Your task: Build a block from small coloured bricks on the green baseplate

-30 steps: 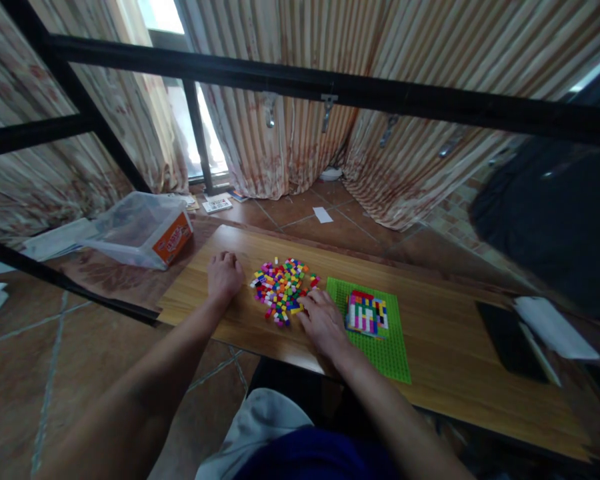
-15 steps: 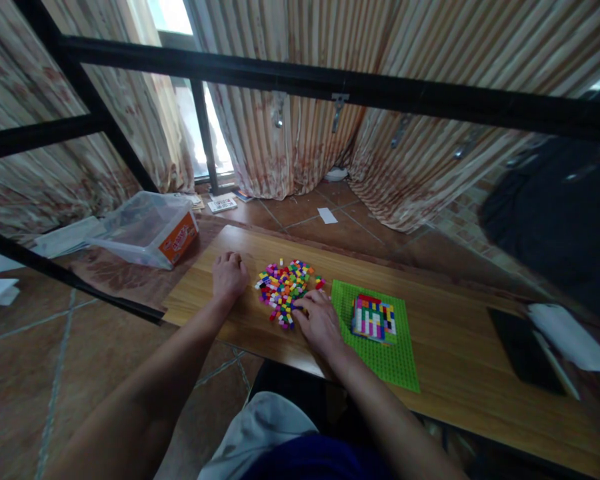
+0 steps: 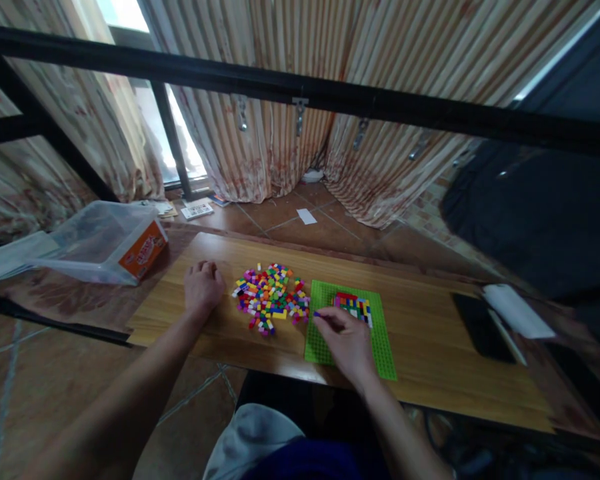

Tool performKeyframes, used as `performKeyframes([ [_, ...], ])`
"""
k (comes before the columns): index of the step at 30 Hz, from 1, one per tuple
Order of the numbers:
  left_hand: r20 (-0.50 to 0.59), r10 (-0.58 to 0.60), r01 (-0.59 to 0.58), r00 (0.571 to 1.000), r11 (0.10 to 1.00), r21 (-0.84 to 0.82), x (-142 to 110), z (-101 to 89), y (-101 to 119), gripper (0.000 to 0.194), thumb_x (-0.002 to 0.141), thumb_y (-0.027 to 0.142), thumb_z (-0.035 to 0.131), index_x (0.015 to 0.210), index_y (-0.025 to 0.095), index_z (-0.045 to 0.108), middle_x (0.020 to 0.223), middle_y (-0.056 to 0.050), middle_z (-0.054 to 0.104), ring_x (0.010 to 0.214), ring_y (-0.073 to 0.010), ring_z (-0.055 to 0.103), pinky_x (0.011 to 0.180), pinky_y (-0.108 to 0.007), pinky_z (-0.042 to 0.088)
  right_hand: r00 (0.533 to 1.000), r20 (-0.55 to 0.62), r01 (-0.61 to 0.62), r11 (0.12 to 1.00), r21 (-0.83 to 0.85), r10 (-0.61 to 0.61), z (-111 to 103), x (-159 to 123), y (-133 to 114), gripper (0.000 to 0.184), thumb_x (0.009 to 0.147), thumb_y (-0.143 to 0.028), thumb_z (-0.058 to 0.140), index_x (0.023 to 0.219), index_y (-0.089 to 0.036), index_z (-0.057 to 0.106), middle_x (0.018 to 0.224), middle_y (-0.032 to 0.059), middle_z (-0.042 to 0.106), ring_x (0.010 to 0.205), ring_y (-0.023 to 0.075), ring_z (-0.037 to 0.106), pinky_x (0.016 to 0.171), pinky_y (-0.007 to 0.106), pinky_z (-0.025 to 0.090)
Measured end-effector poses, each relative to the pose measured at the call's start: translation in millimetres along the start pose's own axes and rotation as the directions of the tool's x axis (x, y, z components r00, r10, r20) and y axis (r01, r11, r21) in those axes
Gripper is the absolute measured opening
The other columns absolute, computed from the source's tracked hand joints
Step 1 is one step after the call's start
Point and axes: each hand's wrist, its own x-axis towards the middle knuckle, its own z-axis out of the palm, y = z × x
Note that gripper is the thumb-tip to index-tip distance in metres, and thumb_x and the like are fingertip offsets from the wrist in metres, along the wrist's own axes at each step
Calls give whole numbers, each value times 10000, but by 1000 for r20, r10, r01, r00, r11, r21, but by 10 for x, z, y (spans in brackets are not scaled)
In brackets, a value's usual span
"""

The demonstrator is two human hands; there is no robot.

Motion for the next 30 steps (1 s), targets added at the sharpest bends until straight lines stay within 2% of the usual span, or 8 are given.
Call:
performKeyframes([
  [2,-2,4,-4,1000,1000,5,1,1,-5,366,862,263,408,1076,123,671,1136,-170,658,1101,-319,569,1014,-438,422,990,-86,-105,993,47,109,-231,21,128,209,780,-403,694,846,-209,730,823,29,744,725,179,679,694,308,530],
  [4,2,5,-5,1000,1000,8,4,2,-7,372,860,262,407,1078,118,672,1138,-176,657,1105,-320,568,1022,-440,417,976,-146,-144,984,108,159,-450,79,265,258,724,-427,735,829,-192,721,789,35,741,700,183,680,676,316,540],
  [7,7,2,-2,1000,1000,5,10,3,-9,372,856,267,410,1074,123,675,1139,-179,655,1102,-327,567,1017,-451,417,960,-223,-140,981,137,169,-701,183,424,301,676,-446,759,794,-175,699,756,45,731,676,183,671,661,322,545],
  [10,3,-4,4,1000,1000,-8,12,-7,-3,367,853,274,419,1081,139,673,1154,-172,651,1110,-328,567,1014,-457,416,973,-191,-124,991,47,130,-808,250,478,287,730,-440,707,833,-172,695,775,56,730,687,188,672,670,330,545],
  [14,17,-11,11,1000,1000,-10,14,-26,11,368,846,270,423,1083,139,672,1159,-170,649,1119,-322,566,1020,-448,411,997,-77,-28,963,-266,8,-762,297,398,226,818,-372,589,876,-185,702,844,67,729,754,202,671,735,347,521],
  [19,14,-17,17,1000,1000,3,17,-20,9,372,848,277,418,1083,138,670,1145,-170,650,1105,-322,566,1010,-442,416,986,132,161,774,-613,-101,-663,405,214,219,898,-263,486,901,-198,695,929,74,716,837,206,648,797,333,469],
  [25,36,-16,16,999,1000,1,8,-27,15,360,861,282,414,1065,134,671,1146,-168,647,1115,-316,561,1024,-436,410,955,296,249,596,-764,-20,-601,529,56,227,918,-189,460,889,-193,686,915,76,710,846,209,642,754,291,425],
  [30,29,-27,28,999,999,-24,-2,-41,36,339,856,274,416,1044,144,667,1128,-162,648,1108,-315,559,1020,-447,407,934,343,261,458,-850,103,-523,587,-101,265,918,-149,430,903,-180,692,933,91,729,824,219,661,715,285,405],
])
